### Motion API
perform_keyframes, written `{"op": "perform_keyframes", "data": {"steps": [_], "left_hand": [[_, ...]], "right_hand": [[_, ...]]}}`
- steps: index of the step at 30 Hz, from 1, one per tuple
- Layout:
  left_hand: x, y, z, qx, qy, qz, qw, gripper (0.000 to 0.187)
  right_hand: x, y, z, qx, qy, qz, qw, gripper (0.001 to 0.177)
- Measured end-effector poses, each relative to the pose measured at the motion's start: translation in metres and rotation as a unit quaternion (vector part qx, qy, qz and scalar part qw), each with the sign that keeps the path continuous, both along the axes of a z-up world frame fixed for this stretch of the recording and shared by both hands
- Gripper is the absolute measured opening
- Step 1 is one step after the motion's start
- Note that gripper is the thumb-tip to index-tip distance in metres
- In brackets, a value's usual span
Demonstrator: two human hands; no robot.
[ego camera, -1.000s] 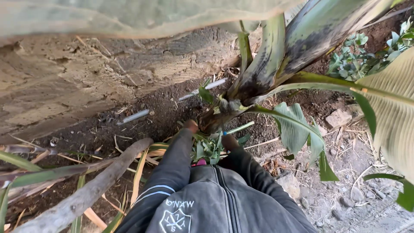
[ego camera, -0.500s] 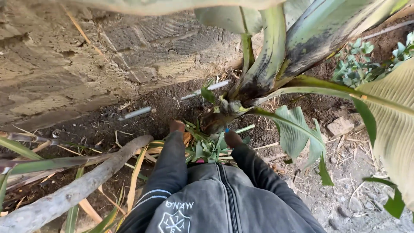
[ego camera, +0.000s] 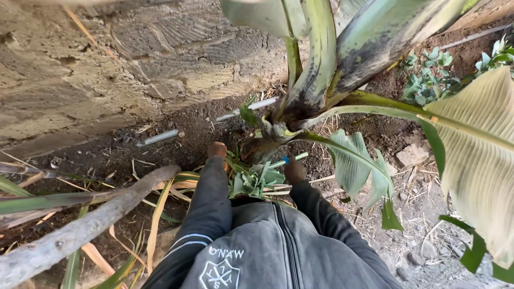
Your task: The person prunes dead leaves and cleans the base of a banana plant using a utility knife.
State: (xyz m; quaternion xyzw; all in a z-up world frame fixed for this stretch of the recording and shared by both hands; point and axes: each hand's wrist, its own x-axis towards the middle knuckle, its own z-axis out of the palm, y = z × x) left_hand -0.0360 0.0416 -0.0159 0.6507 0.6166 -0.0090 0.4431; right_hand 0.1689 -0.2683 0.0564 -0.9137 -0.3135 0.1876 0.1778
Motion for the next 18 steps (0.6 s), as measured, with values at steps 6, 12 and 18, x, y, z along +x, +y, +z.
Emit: {"op": "perform_keyframes", "data": {"steps": [6, 12, 18], "left_hand": [[-0.006, -0.009, -0.005, 0.000, -0.046, 0.034, 0.998, 0.043], [0.003, -0.033, 0.038, -0.017, -0.139, 0.146, 0.979, 0.016], [0.043, -0.046, 0.067, 0.023, -0.210, 0.044, 0.976, 0.038]], "right_hand": [[0.002, -0.007, 0.030, -0.017, -0.012, -0.005, 1.000, 0.033], [-0.005, -0.011, 0.046, 0.006, 0.008, -0.003, 1.000, 0.026], [-0.005, -0.012, 0.040, 0.035, -0.049, 0.010, 0.998, 0.029]]}}
